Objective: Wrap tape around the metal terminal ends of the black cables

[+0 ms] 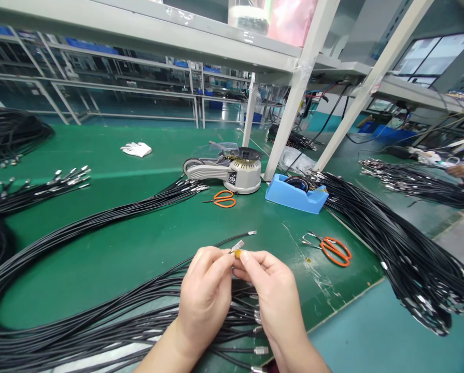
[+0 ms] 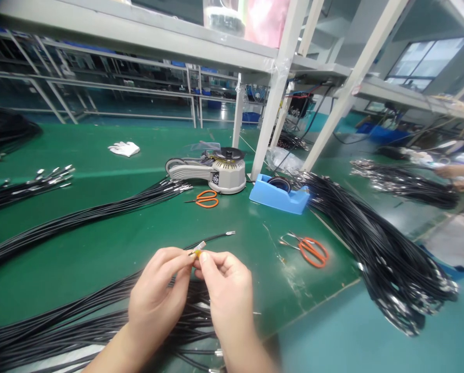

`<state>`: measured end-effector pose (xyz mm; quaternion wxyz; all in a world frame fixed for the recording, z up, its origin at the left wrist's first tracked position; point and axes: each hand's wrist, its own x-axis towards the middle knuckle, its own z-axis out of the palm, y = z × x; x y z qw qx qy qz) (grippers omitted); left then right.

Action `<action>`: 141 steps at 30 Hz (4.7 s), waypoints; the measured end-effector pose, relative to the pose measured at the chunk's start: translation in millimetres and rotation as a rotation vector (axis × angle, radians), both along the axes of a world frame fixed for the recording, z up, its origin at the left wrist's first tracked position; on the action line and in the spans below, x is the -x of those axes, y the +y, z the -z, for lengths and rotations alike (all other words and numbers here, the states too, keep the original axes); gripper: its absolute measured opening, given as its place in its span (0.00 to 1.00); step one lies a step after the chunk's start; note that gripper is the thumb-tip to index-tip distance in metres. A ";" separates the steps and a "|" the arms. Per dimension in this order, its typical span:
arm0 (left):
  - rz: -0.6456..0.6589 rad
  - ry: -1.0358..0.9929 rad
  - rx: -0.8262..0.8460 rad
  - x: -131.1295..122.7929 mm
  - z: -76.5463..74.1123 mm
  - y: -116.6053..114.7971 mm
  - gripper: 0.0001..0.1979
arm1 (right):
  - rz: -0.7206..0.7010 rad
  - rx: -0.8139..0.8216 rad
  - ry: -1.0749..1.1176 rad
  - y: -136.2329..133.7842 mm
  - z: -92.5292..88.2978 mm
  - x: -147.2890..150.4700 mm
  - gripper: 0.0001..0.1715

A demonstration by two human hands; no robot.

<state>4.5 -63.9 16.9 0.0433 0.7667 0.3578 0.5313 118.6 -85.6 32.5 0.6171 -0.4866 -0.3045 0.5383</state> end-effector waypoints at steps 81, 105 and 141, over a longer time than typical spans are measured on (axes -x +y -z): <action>-0.118 -0.037 0.345 -0.8 -9.9 0.8 0.04 | 0.081 -0.093 -0.196 -0.5 4.2 9.4 0.11; 0.061 -0.418 1.018 -1.1 -29.0 3.0 0.13 | 0.069 -0.102 -0.224 6.0 -0.8 2.9 0.08; 0.565 -0.831 1.273 5.7 -28.2 7.0 0.12 | -0.103 -0.261 -0.211 16.1 7.2 -5.3 0.06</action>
